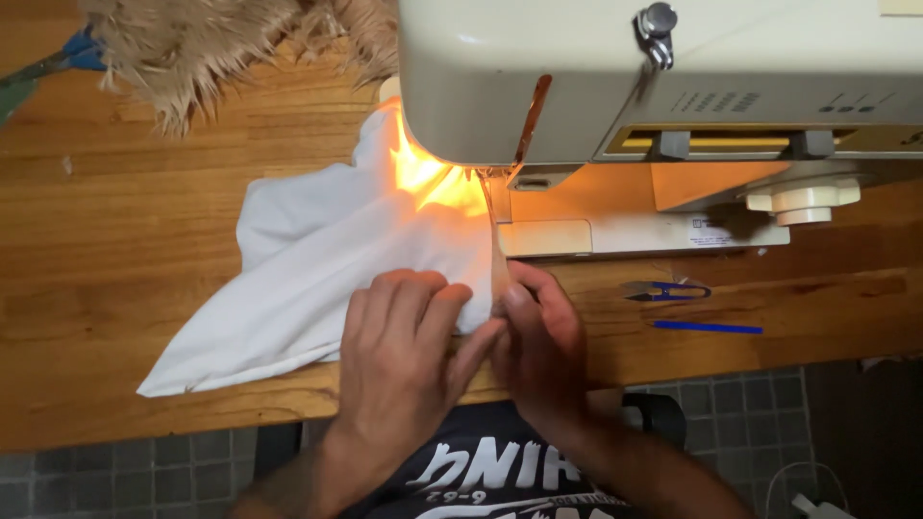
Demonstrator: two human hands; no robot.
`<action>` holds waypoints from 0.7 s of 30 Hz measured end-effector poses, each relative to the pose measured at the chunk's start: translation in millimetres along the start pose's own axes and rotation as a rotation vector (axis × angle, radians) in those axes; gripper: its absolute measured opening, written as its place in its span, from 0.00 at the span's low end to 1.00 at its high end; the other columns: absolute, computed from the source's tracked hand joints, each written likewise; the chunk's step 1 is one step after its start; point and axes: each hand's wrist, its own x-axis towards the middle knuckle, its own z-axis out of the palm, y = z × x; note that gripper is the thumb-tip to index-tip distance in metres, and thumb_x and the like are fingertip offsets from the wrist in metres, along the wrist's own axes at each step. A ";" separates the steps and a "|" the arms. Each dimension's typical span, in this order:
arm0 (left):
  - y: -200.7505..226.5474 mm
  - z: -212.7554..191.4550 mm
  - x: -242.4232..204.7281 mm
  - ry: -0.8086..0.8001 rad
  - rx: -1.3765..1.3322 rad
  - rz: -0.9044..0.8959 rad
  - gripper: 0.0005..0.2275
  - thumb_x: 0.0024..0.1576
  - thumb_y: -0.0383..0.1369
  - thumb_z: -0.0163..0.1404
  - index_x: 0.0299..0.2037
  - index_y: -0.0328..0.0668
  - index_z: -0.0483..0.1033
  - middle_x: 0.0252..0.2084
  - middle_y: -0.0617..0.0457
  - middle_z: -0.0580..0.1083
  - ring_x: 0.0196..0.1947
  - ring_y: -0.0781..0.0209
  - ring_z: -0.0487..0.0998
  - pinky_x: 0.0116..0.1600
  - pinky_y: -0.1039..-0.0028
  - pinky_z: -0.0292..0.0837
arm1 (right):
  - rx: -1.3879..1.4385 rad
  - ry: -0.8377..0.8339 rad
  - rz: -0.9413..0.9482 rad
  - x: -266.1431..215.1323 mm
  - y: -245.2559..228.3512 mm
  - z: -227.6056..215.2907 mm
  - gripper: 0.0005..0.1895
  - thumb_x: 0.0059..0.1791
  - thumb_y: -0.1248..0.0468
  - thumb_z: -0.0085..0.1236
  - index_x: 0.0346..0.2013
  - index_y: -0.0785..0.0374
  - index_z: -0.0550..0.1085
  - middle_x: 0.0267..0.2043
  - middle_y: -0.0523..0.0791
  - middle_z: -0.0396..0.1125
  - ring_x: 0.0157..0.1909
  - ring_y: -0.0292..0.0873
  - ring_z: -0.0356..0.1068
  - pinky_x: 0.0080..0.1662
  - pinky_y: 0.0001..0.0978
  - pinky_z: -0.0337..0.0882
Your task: Sewing a piece of white fabric using a sewing machine
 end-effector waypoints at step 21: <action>9.3 16.6 -1.2 0.177 -0.093 -0.087 0.04 0.64 0.23 0.60 0.44 0.39 0.78 0.43 0.45 0.78 0.43 0.42 0.77 0.46 0.54 0.67 | 0.154 -0.108 0.014 29.1 55.5 5.6 0.23 0.43 0.83 0.73 0.48 0.65 0.77 0.39 0.48 0.81 0.40 0.36 0.79 0.43 0.28 0.81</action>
